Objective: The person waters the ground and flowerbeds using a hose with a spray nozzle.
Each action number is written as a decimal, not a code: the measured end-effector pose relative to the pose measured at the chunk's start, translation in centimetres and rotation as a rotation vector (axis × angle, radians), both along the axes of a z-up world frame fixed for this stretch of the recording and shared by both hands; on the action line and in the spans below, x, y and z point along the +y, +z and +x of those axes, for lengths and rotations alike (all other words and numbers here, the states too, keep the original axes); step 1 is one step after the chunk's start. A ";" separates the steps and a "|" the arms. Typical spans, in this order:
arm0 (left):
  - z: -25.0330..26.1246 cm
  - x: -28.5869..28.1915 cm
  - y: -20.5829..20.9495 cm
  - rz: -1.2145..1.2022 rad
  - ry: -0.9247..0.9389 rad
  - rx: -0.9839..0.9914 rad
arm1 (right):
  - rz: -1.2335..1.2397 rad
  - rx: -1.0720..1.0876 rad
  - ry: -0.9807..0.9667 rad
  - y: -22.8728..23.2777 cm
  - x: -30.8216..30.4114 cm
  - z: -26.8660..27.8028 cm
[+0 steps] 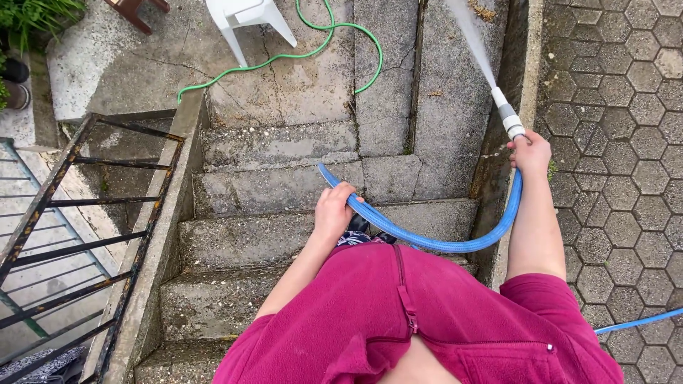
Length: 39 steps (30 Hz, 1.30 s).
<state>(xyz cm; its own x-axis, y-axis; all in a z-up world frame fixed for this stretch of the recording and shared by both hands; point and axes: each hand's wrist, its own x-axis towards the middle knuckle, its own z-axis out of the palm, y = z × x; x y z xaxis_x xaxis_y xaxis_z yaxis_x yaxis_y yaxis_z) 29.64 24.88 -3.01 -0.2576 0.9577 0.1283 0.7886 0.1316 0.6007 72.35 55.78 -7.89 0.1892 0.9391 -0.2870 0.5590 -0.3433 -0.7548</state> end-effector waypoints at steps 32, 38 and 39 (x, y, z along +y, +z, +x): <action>0.1 0.7 -0.2 -0.032 -0.001 0.004 | 0.006 0.007 -0.035 0.7 -1.8 -0.2; -0.4 0.4 -0.2 -0.050 0.004 -0.006 | -0.027 -0.015 -0.038 -2.3 -2.3 0.2; -0.5 0.5 -0.2 -0.049 0.005 -0.006 | -0.025 -0.014 -0.038 -1.7 -2.4 -0.5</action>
